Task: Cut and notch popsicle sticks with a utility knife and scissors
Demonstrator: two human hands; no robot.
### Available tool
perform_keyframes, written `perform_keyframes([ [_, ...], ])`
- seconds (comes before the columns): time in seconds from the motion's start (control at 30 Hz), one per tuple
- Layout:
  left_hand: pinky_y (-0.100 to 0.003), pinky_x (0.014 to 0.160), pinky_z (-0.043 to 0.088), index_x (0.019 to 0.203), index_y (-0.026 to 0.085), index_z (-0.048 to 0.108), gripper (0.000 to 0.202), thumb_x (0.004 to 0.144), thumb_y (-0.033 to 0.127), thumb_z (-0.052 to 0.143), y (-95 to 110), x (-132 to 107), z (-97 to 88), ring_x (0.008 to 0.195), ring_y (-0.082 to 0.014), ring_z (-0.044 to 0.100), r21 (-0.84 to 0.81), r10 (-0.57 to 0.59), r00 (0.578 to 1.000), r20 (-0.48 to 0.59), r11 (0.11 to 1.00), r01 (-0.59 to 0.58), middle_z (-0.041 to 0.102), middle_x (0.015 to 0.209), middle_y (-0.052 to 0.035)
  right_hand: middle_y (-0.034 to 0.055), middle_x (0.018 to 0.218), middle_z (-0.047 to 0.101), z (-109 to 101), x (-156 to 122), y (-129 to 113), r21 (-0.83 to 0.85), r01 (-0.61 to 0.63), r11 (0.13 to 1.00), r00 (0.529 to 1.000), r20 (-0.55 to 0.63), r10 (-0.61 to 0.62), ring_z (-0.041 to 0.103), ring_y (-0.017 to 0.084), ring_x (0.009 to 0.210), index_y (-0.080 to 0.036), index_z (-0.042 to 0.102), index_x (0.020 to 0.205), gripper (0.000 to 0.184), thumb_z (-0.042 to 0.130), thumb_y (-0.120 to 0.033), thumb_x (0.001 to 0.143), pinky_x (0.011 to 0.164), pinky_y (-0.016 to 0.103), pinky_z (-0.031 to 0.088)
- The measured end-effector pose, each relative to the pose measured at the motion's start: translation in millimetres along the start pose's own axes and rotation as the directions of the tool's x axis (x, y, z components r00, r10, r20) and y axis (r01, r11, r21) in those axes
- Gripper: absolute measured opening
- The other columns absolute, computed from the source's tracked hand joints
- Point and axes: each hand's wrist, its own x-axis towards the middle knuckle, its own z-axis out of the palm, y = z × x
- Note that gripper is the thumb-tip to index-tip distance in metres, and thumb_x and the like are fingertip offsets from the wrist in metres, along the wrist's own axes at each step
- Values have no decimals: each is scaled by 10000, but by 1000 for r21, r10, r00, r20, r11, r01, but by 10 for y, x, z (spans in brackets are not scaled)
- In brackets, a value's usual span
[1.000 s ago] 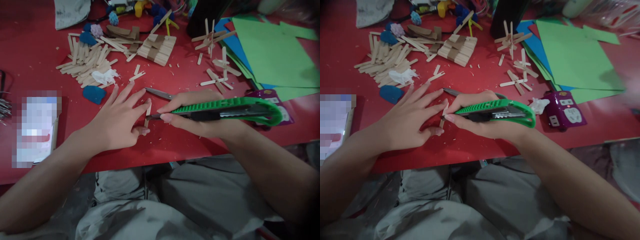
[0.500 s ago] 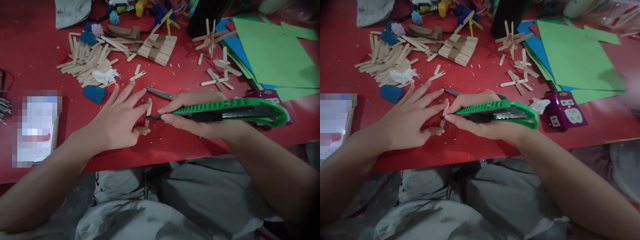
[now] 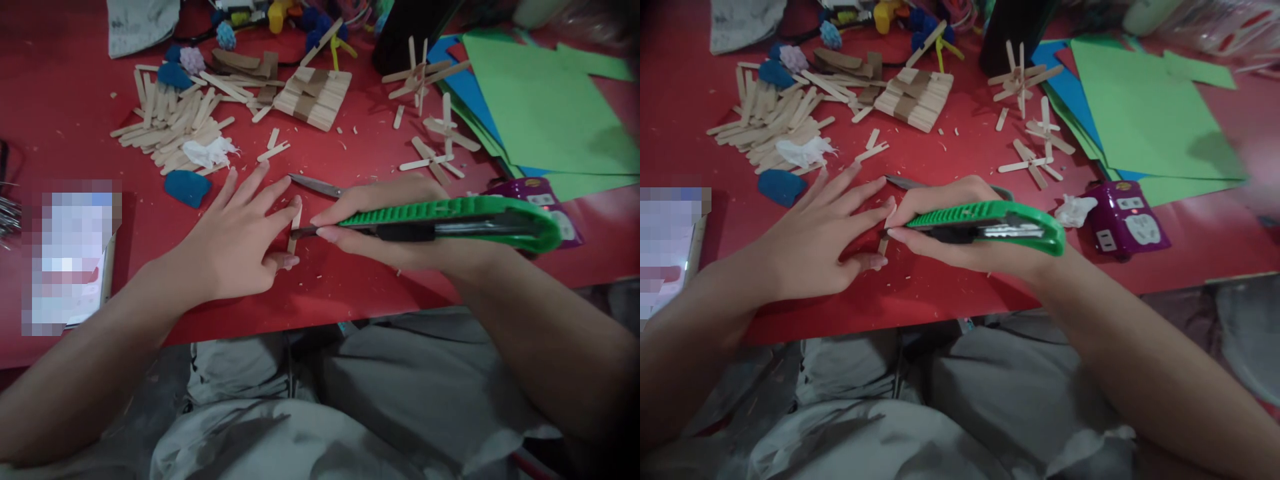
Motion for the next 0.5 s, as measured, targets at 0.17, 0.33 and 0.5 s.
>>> perform_keyframes([
  [0.17,-708,1267,87,1422,270,601,591,844,377,668,-1,9,2,1585,-430,106,28,1,1000,11,1000,-2,368,1659,-68,-42,843,749,3,9,-4,13,90,996,995,51,-90,662,104,676,-272,727,940,40,695,-267,916,672,230,538],
  [0.33,-714,1262,89,1419,297,600,582,845,352,674,5,12,-1,1582,-428,119,24,6,1000,-3,1000,-6,400,1642,-45,-41,833,741,-24,31,-22,-23,90,996,996,26,-89,633,88,645,-251,714,958,62,653,-259,950,630,221,504],
  [0.5,-734,1247,97,1439,289,578,600,852,374,662,13,6,0,1582,-419,125,65,12,1000,10,998,-13,398,1644,-59,-49,808,726,-27,47,-56,-68,205,976,975,98,-198,633,77,641,-239,684,929,52,640,-219,945,672,208,523],
])
